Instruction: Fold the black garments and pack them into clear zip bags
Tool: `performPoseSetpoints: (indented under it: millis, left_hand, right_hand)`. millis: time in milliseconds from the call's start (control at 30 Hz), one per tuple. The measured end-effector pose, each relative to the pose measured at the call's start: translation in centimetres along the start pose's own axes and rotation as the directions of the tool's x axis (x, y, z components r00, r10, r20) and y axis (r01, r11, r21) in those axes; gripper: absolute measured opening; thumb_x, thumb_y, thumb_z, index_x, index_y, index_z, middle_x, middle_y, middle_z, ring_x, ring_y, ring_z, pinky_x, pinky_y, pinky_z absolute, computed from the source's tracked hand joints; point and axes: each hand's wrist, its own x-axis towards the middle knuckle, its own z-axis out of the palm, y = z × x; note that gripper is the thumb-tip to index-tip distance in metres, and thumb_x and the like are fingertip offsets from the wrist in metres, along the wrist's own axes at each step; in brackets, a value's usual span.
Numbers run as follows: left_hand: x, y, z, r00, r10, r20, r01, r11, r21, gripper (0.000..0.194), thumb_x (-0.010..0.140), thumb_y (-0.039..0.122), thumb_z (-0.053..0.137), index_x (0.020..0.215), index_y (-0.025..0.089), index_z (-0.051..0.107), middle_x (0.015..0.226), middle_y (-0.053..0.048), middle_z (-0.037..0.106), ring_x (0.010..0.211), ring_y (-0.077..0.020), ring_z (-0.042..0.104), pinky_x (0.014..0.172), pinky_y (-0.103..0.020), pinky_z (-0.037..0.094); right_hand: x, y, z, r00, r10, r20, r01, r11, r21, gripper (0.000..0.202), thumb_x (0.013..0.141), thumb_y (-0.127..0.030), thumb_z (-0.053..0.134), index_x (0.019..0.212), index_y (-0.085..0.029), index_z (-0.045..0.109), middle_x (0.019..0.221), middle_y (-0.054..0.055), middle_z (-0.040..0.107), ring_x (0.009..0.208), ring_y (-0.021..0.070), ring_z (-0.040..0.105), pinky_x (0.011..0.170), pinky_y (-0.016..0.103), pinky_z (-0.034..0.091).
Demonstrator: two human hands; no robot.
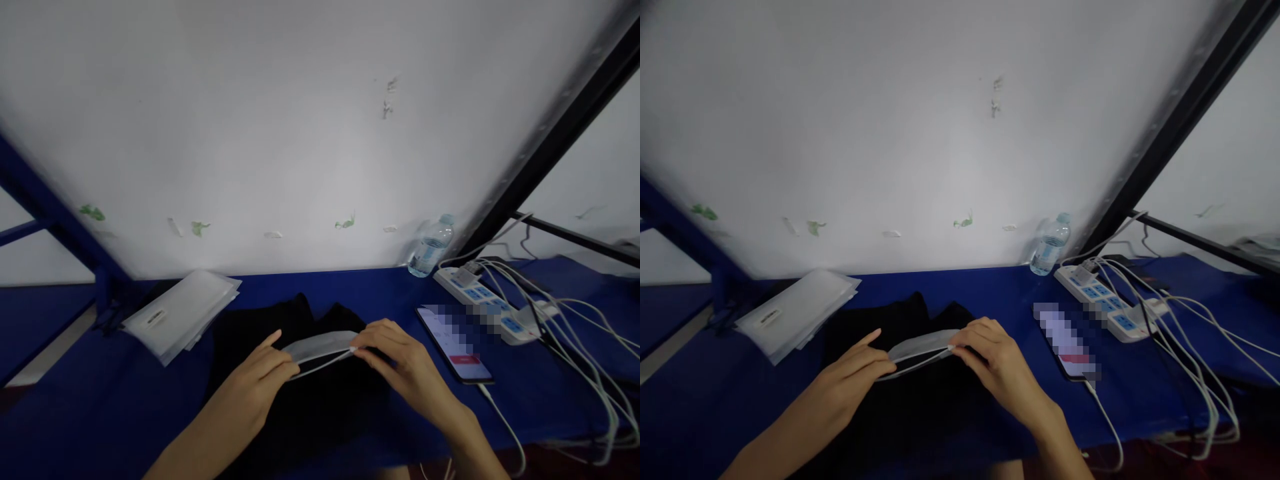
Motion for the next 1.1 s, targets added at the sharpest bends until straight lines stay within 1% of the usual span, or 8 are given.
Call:
performPoseSetpoints:
  millis: [100, 267, 433, 533, 700, 933, 1100]
  left_hand:
    - [-0.1, -0.3, 0.2, 1.0, -0.004, -0.022, 0.003, 1.0, -0.009, 0.042, 0.087, -0.006, 0.033, 0.113, 0.017, 0.058, 0.092, -0.001, 0.065, 0.089, -0.0136, 0.066, 0.111, -0.054, 0.035]
    - [-0.3, -0.3, 0.5, 0.999, -0.025, -0.046, 0.025, 1.0, 0.016, 0.042, 0.087, -0.005, 0.034, 0.113, 0.018, 0.058, 0.095, -0.001, 0.066, 0.097, -0.0144, 0.066, 0.109, -0.05, 0.039]
    - [-0.6, -0.5, 0.5, 0.999, -0.043, -0.004, 0.043, 0.999, 0.001, 0.044, 0.088, -0.006, 0.032, 0.117, 0.017, 0.056, 0.098, -0.002, 0.064, 0.1, -0.0141, 0.064, 0.112, -0.052, 0.035]
    - [-0.8, -0.7, 0.5, 0.999, -0.041, 0.023, 0.041, 0.999, -0.008, 0.046, 0.087, -0.008, 0.033, 0.119, 0.018, 0.054, 0.1, -0.001, 0.063, 0.101, -0.0128, 0.063, 0.113, -0.052, 0.033]
    - [-1.0, -0.8, 0.7, 0.999, -0.036, -0.016, 0.037, 0.999, 0.015, 0.047, 0.086, -0.009, 0.033, 0.118, 0.017, 0.055, 0.1, -0.001, 0.063, 0.102, -0.0131, 0.063, 0.114, -0.051, 0.032]
    - [-1.0, -0.8, 0.6, 0.999, -0.041, 0.0, 0.041, 0.999, 0.02, 0.044, 0.088, -0.006, 0.034, 0.118, 0.018, 0.056, 0.103, -0.002, 0.064, 0.107, -0.0145, 0.062, 0.114, -0.048, 0.033]
    - [-1.4, -0.8, 0.7, 0.998, -0.055, -0.004, 0.055, 0.998, 0.016, 0.046, 0.088, -0.005, 0.034, 0.119, 0.02, 0.056, 0.104, -0.002, 0.065, 0.111, -0.016, 0.061, 0.113, -0.047, 0.035]
  right_hand:
    - [0.0, 0.3, -0.4, 1.0, 0.011, -0.005, -0.01, 1.0, 0.025, 0.012, 0.092, -0.024, 0.054, 0.096, -0.024, 0.066, 0.092, 0.003, 0.069, 0.09, 0.0182, 0.061, 0.08, 0.035, 0.051]
    - [0.0, 0.4, -0.7, 0.999, 0.035, -0.002, -0.035, 0.995, 0.089, 0.012, 0.092, -0.021, 0.055, 0.099, -0.025, 0.064, 0.094, 0.003, 0.068, 0.093, 0.0183, 0.059, 0.083, 0.035, 0.05]
    - [-0.1, 0.4, -0.9, 0.996, 0.086, 0.021, -0.089, 0.986, 0.141, 0.014, 0.093, -0.023, 0.052, 0.1, -0.025, 0.065, 0.096, 0.003, 0.067, 0.093, 0.017, 0.061, 0.083, 0.031, 0.051]
    - [-0.1, 0.4, -1.1, 0.992, 0.121, 0.038, -0.125, 0.982, 0.145, 0.016, 0.094, -0.025, 0.05, 0.101, -0.024, 0.064, 0.096, 0.003, 0.067, 0.092, 0.0166, 0.063, 0.081, 0.03, 0.052]
    - [-0.2, 0.6, -1.3, 0.988, 0.148, 0.055, -0.154, 0.978, 0.138, 0.017, 0.095, -0.028, 0.048, 0.101, -0.024, 0.064, 0.096, 0.003, 0.067, 0.09, 0.0164, 0.064, 0.08, 0.029, 0.052]
    - [-0.2, 0.5, -1.4, 0.974, 0.205, 0.096, -0.219, 0.962, 0.163, 0.018, 0.095, -0.03, 0.048, 0.103, -0.025, 0.063, 0.099, 0.002, 0.066, 0.094, 0.0154, 0.063, 0.085, 0.028, 0.049]
    - [-0.3, 0.5, -1.5, 0.973, 0.214, 0.085, -0.225, 0.961, 0.163, 0.016, 0.095, -0.029, 0.049, 0.103, -0.025, 0.063, 0.101, 0.0, 0.066, 0.095, 0.0142, 0.063, 0.085, 0.026, 0.049]
